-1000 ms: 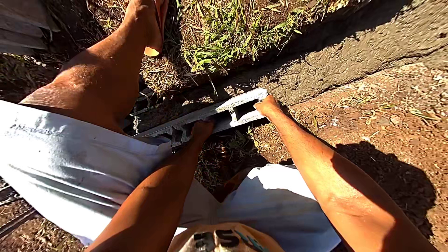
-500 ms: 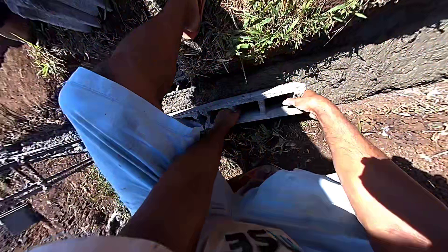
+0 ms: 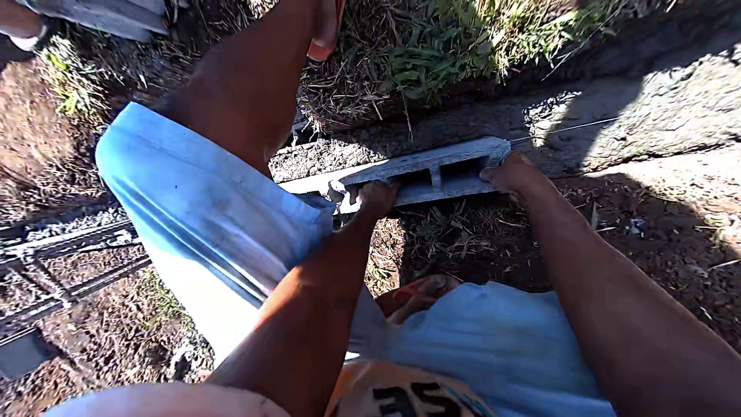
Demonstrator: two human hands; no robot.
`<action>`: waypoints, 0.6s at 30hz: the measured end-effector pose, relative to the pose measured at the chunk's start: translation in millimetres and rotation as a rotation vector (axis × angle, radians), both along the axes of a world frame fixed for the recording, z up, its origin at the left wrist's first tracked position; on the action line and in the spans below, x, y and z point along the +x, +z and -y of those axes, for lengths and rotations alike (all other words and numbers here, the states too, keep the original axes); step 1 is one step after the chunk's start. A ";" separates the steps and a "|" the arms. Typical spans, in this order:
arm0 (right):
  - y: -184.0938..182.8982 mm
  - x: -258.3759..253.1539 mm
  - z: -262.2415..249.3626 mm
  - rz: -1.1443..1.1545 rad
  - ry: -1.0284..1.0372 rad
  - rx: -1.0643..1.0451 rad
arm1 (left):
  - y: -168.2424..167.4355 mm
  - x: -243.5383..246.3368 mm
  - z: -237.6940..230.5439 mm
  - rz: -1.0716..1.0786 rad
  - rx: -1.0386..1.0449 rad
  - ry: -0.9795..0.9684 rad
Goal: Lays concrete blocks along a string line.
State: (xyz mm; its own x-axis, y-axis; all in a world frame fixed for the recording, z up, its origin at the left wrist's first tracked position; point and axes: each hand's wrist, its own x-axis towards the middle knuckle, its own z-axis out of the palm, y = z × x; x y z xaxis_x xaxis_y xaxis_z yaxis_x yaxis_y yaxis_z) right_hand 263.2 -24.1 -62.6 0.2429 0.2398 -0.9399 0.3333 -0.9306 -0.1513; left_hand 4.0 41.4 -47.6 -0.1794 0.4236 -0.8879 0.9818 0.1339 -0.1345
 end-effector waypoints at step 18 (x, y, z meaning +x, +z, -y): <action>-8.7 6.2 -2.7 -0.030 0.079 -0.010 | -9.4 -8.6 -5.9 0.036 -0.066 0.094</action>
State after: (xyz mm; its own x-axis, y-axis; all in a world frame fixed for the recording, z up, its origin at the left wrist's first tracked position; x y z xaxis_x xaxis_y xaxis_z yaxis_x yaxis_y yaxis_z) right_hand 269.4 -21.4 -71.3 0.1951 0.2473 -0.9491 0.4015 -0.9030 -0.1528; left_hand -4.6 47.3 -57.0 -0.1828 0.3470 -0.9199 0.9697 0.2181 -0.1104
